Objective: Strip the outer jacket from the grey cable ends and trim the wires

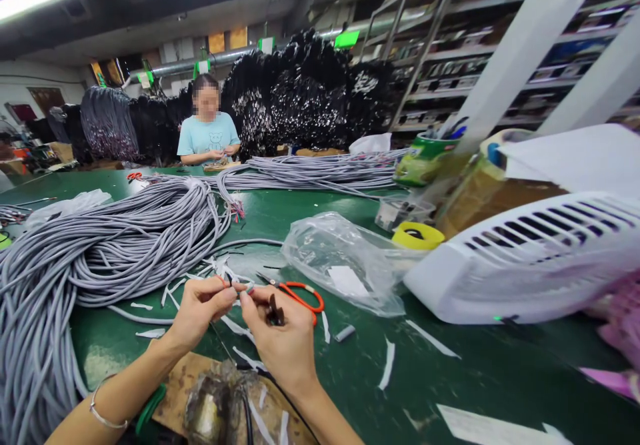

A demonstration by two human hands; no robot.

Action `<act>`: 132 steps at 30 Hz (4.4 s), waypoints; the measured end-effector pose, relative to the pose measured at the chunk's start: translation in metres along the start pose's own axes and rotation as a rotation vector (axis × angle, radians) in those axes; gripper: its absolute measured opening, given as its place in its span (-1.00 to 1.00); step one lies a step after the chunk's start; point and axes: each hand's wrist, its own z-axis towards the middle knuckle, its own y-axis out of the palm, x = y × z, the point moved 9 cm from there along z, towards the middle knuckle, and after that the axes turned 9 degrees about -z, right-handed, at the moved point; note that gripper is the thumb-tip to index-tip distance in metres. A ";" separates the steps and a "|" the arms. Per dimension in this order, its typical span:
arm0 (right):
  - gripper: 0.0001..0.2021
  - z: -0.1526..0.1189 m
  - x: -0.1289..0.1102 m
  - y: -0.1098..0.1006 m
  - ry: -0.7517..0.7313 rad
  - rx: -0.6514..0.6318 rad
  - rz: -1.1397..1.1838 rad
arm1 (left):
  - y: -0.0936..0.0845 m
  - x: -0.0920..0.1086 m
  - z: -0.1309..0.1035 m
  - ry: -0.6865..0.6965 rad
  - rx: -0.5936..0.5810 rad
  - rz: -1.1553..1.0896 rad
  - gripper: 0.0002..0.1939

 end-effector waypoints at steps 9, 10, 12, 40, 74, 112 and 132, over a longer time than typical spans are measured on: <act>-0.85 0.000 0.012 -0.005 0.131 0.091 0.106 | -0.009 -0.017 0.000 -0.191 0.138 -0.298 -0.54; -0.86 0.001 0.013 -0.005 0.136 0.088 0.116 | -0.006 -0.017 0.000 -0.201 0.113 -0.303 -0.54; -0.89 0.001 0.013 -0.005 0.145 0.079 0.134 | 0.000 -0.017 0.000 -0.234 0.040 -0.306 -0.52; -0.83 0.000 0.004 0.003 -0.029 -0.013 -0.059 | -0.015 -0.037 0.000 -0.340 0.246 -0.350 -0.55; -0.91 0.010 0.119 0.023 0.379 -0.582 -0.819 | -0.009 0.029 -0.001 0.364 0.069 0.677 -0.82; -0.84 0.018 0.023 0.020 -0.230 -0.313 -0.184 | -0.017 0.018 -0.001 0.218 0.094 0.488 -0.73; -0.70 0.017 0.028 0.001 -0.072 -0.192 -0.175 | -0.017 0.023 0.001 0.223 0.060 0.381 -0.68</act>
